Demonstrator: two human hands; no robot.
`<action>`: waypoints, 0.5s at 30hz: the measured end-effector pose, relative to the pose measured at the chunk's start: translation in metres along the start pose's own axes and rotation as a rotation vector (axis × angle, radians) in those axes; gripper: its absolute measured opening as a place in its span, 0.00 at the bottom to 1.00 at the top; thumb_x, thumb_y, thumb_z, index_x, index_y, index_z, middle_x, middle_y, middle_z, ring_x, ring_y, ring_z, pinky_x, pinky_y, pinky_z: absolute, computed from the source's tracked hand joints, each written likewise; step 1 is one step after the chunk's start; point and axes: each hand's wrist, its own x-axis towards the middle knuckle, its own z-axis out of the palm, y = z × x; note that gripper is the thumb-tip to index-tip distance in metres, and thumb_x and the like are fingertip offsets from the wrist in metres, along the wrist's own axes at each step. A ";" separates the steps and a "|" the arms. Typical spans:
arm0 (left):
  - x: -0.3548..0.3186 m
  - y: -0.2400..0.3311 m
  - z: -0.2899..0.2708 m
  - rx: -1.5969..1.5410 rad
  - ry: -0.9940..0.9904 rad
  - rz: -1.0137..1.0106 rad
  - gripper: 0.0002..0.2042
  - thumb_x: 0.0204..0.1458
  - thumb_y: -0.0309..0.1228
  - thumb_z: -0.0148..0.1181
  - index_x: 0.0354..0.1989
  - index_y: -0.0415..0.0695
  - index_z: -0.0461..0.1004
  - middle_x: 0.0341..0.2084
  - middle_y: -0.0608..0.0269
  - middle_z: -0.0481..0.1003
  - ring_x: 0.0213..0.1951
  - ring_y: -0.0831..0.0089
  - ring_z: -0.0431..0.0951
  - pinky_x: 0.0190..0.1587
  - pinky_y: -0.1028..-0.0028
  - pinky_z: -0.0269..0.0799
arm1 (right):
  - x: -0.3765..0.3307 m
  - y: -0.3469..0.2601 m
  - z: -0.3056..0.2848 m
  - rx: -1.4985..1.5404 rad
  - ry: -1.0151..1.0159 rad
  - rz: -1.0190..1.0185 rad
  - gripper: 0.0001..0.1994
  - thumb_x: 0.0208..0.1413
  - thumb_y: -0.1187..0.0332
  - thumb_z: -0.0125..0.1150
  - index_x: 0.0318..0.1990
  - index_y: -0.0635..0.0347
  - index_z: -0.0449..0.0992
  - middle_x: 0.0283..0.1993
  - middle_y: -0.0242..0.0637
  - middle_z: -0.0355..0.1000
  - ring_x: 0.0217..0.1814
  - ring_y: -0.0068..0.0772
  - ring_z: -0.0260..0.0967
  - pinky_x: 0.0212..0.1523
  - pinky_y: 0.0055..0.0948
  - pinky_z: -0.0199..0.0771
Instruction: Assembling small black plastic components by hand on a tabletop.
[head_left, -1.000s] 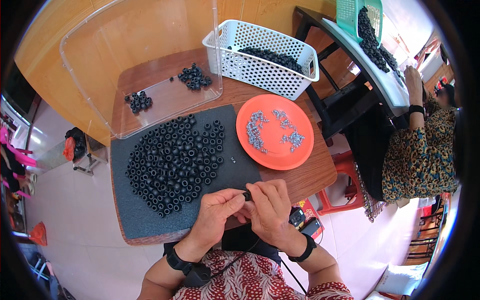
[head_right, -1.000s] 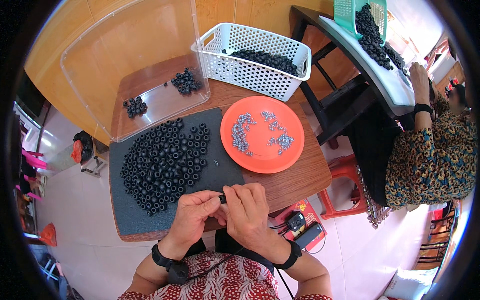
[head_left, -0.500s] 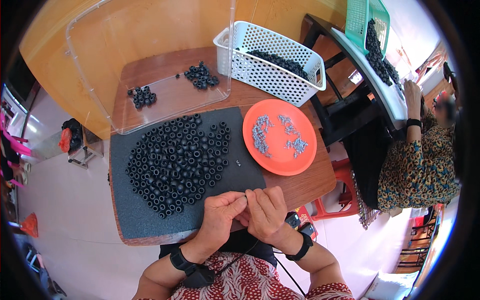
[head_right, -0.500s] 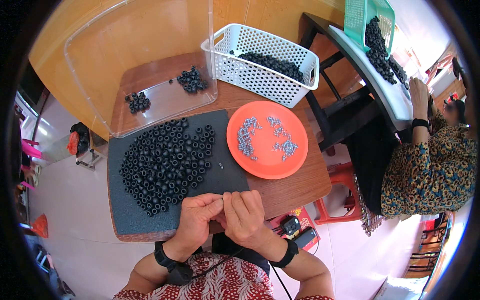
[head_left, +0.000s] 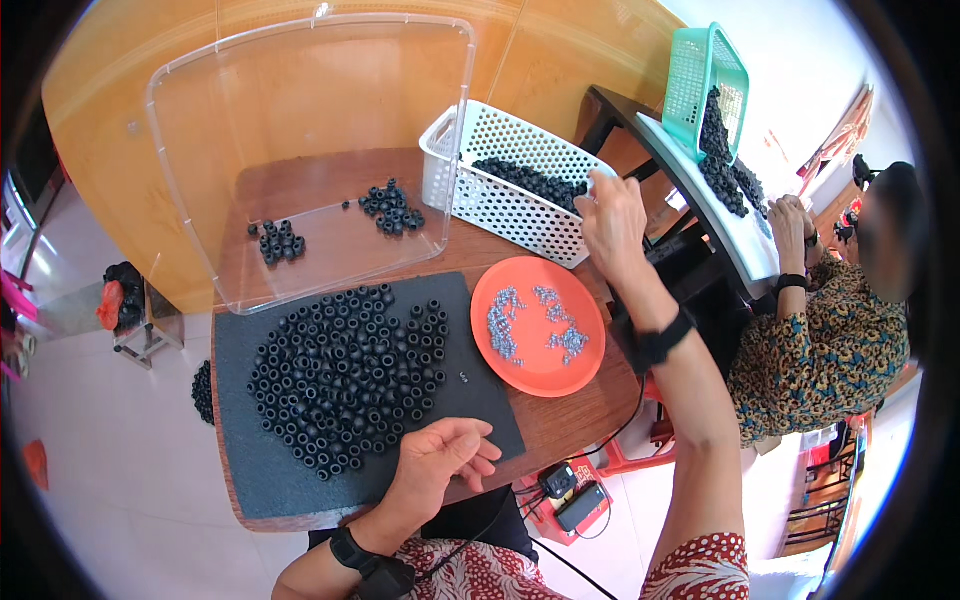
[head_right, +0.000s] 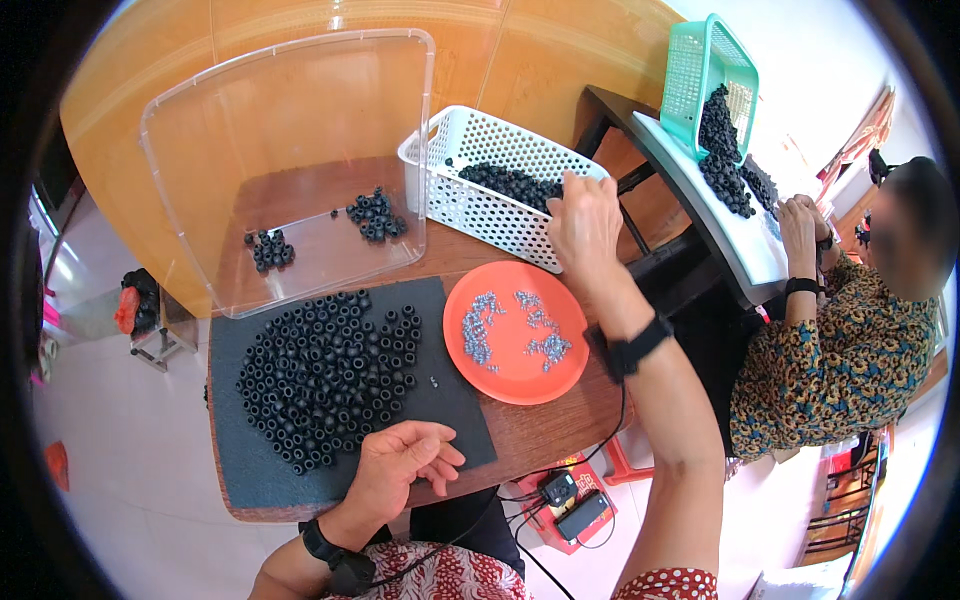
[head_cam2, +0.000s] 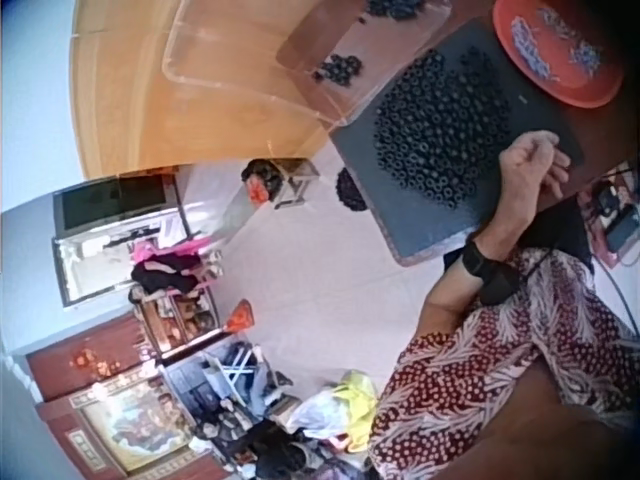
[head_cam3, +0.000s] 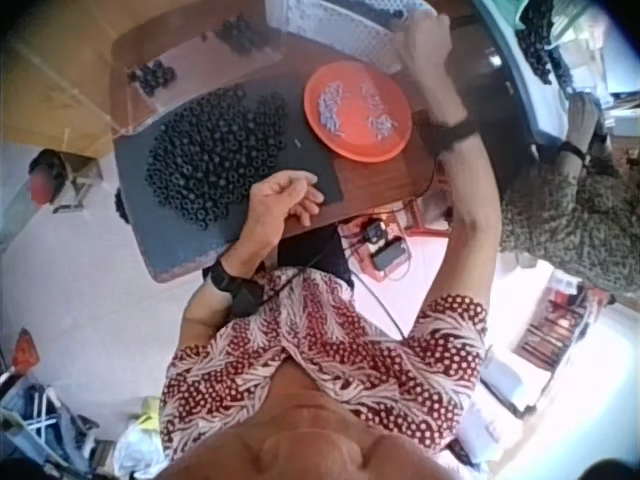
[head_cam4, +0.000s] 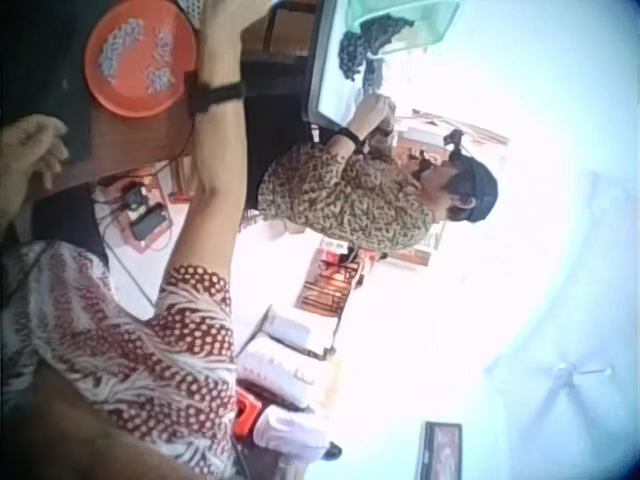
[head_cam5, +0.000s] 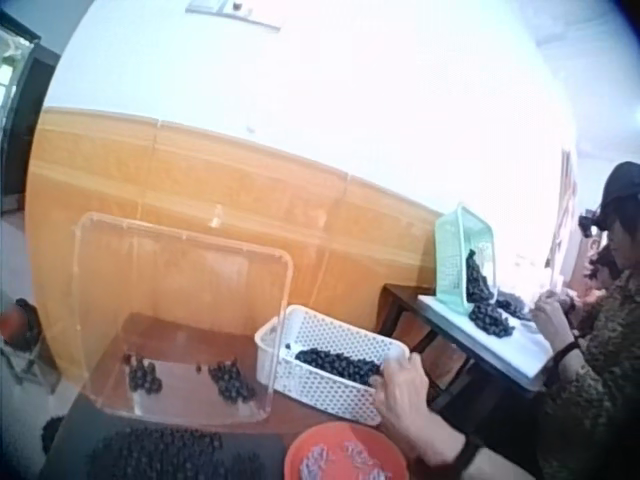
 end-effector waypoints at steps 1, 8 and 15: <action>0.000 0.000 -0.002 -0.004 0.009 -0.003 0.13 0.57 0.30 0.49 0.42 0.31 0.70 0.30 0.49 0.75 0.28 0.69 0.77 0.26 0.76 0.74 | 0.006 0.000 0.008 -0.056 -0.023 0.072 0.10 0.39 0.76 0.61 0.32 0.66 0.71 0.32 0.47 0.69 0.36 0.48 0.63 0.37 0.41 0.66; 0.004 -0.001 -0.009 -0.047 0.004 0.022 0.10 0.56 0.27 0.50 0.42 0.32 0.70 0.30 0.50 0.75 0.28 0.70 0.76 0.26 0.76 0.74 | -0.057 -0.075 -0.007 0.516 -0.209 -0.199 0.07 0.33 0.82 0.54 0.25 0.63 0.74 0.19 0.41 0.65 0.27 0.45 0.63 0.27 0.39 0.63; 0.002 0.001 -0.008 -0.006 -0.024 0.012 0.10 0.57 0.27 0.49 0.42 0.32 0.70 0.29 0.52 0.75 0.27 0.73 0.75 0.27 0.78 0.73 | -0.110 -0.127 -0.029 0.549 -0.425 -0.391 0.06 0.30 0.75 0.55 0.22 0.61 0.68 0.23 0.38 0.62 0.32 0.40 0.58 0.33 0.35 0.58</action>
